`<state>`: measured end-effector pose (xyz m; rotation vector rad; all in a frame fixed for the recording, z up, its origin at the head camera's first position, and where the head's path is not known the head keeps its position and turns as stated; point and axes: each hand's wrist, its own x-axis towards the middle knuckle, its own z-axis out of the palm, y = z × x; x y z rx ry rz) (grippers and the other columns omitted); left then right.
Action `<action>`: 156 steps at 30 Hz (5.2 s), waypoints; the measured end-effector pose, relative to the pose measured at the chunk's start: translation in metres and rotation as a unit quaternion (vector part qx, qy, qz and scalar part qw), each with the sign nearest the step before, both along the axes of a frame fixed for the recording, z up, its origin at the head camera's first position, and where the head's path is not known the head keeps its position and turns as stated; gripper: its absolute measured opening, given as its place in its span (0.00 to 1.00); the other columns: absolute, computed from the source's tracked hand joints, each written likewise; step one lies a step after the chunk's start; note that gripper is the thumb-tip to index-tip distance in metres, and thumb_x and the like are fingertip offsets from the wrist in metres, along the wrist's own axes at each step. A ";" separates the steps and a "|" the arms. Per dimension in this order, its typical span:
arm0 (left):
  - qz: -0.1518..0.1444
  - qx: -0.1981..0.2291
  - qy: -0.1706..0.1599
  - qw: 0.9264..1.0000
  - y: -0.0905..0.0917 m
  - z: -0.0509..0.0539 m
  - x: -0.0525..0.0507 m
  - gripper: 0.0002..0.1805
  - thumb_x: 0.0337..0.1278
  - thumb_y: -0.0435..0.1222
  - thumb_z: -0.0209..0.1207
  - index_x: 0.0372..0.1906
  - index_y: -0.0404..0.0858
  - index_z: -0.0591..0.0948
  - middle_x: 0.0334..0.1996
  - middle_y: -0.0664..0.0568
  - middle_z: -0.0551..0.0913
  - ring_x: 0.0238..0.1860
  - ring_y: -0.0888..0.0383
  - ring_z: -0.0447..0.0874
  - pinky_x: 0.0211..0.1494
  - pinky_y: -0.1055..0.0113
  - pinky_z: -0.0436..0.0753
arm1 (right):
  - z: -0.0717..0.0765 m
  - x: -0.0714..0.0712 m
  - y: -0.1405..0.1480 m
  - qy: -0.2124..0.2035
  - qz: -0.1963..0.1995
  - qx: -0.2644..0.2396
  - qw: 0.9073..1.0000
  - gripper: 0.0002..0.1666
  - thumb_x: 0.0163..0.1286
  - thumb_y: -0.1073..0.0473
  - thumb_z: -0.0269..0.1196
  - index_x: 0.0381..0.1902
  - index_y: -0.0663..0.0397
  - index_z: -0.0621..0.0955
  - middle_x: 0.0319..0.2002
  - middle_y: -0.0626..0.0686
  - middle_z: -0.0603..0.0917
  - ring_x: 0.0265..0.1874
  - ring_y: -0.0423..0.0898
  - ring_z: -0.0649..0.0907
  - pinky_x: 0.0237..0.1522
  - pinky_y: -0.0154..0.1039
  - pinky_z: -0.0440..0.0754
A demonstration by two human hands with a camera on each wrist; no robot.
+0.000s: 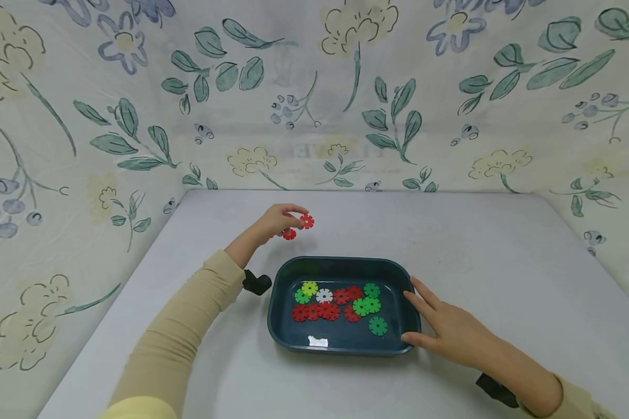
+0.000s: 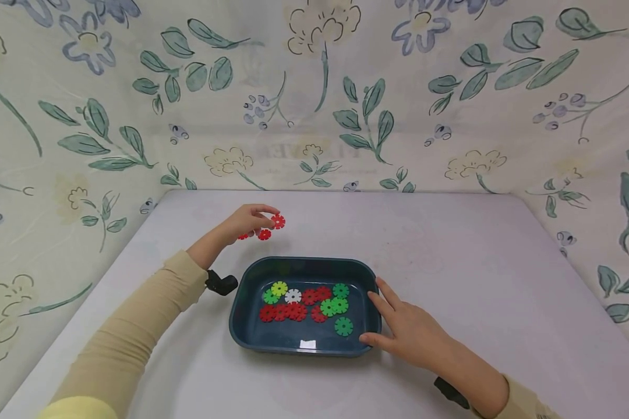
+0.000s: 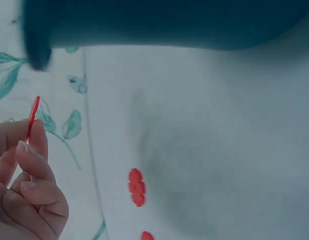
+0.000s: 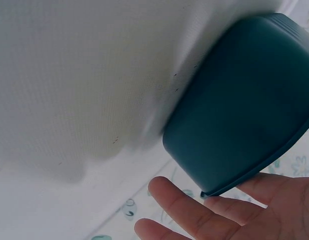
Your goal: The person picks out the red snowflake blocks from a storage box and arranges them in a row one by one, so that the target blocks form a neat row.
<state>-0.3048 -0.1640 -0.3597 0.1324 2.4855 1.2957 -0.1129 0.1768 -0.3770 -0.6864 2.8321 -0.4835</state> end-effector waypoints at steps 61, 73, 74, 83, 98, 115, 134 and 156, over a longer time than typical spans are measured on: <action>-0.028 -0.205 0.065 0.976 0.010 -0.051 -0.004 0.21 0.57 0.43 0.58 0.55 0.43 0.75 0.58 0.43 0.72 0.52 0.48 0.70 0.57 0.53 0.70 | 0.001 0.001 0.000 -0.005 -0.003 -0.004 1.000 0.49 0.59 0.31 0.54 0.66 0.60 0.62 0.71 0.60 0.51 0.51 0.58 0.77 0.44 0.54 0.77; -0.020 -0.199 0.072 0.977 0.008 -0.057 -0.007 0.23 0.57 0.43 0.58 0.58 0.45 0.73 0.56 0.43 0.74 0.46 0.50 0.72 0.54 0.56 0.73 | 0.000 0.001 0.001 0.000 -0.003 -0.002 1.000 0.49 0.59 0.31 0.53 0.66 0.60 0.62 0.71 0.60 0.51 0.51 0.58 0.77 0.44 0.53 0.77; -0.020 -0.191 0.070 0.979 0.008 -0.056 -0.007 0.23 0.57 0.42 0.58 0.59 0.45 0.72 0.53 0.43 0.75 0.44 0.51 0.73 0.52 0.57 0.74 | 0.000 0.001 0.001 -0.001 -0.003 -0.002 1.000 0.49 0.59 0.31 0.53 0.66 0.60 0.62 0.71 0.60 0.51 0.51 0.58 0.77 0.44 0.53 0.77; -0.010 -0.124 0.095 0.988 -0.004 -0.018 -0.011 0.22 0.61 0.43 0.55 0.60 0.45 0.71 0.38 0.43 0.78 0.31 0.51 0.75 0.35 0.63 0.77 | 0.002 0.002 0.000 -0.007 -0.003 -0.005 1.000 0.49 0.59 0.32 0.55 0.66 0.61 0.62 0.70 0.61 0.52 0.51 0.58 0.78 0.43 0.53 0.78; -0.051 -0.040 0.165 0.984 0.011 0.034 0.034 0.17 0.60 0.41 0.56 0.53 0.42 0.76 0.27 0.44 0.79 0.23 0.47 0.73 0.25 0.69 0.73 | 0.001 0.001 0.000 0.002 -0.005 -0.008 1.000 0.49 0.59 0.32 0.54 0.66 0.61 0.62 0.70 0.61 0.52 0.51 0.58 0.77 0.43 0.53 0.78; -0.211 -0.052 0.140 0.966 0.047 0.028 0.069 0.16 0.58 0.39 0.58 0.51 0.42 0.78 0.25 0.47 0.80 0.20 0.56 0.72 0.24 0.69 0.75 | 0.000 0.001 -0.001 0.003 -0.007 -0.007 1.000 0.48 0.60 0.34 0.55 0.66 0.61 0.61 0.70 0.62 0.52 0.52 0.60 0.76 0.44 0.54 0.77; -0.436 -0.172 0.062 0.881 0.085 -0.001 0.074 0.16 0.52 0.37 0.63 0.48 0.43 0.81 0.23 0.57 0.79 0.25 0.64 0.73 0.30 0.75 0.74 | -0.001 0.001 0.000 -0.007 -0.005 -0.015 1.000 0.48 0.60 0.33 0.55 0.67 0.60 0.61 0.70 0.61 0.51 0.53 0.60 0.76 0.43 0.54 0.77; -0.415 -0.234 0.037 0.879 0.100 -0.033 0.087 0.15 0.43 0.35 0.68 0.37 0.47 0.76 0.25 0.58 0.74 0.25 0.63 0.69 0.26 0.74 0.71 | 0.002 0.000 0.000 -0.011 0.001 -0.010 1.000 0.49 0.60 0.33 0.54 0.67 0.60 0.60 0.71 0.60 0.50 0.53 0.60 0.76 0.43 0.53 0.77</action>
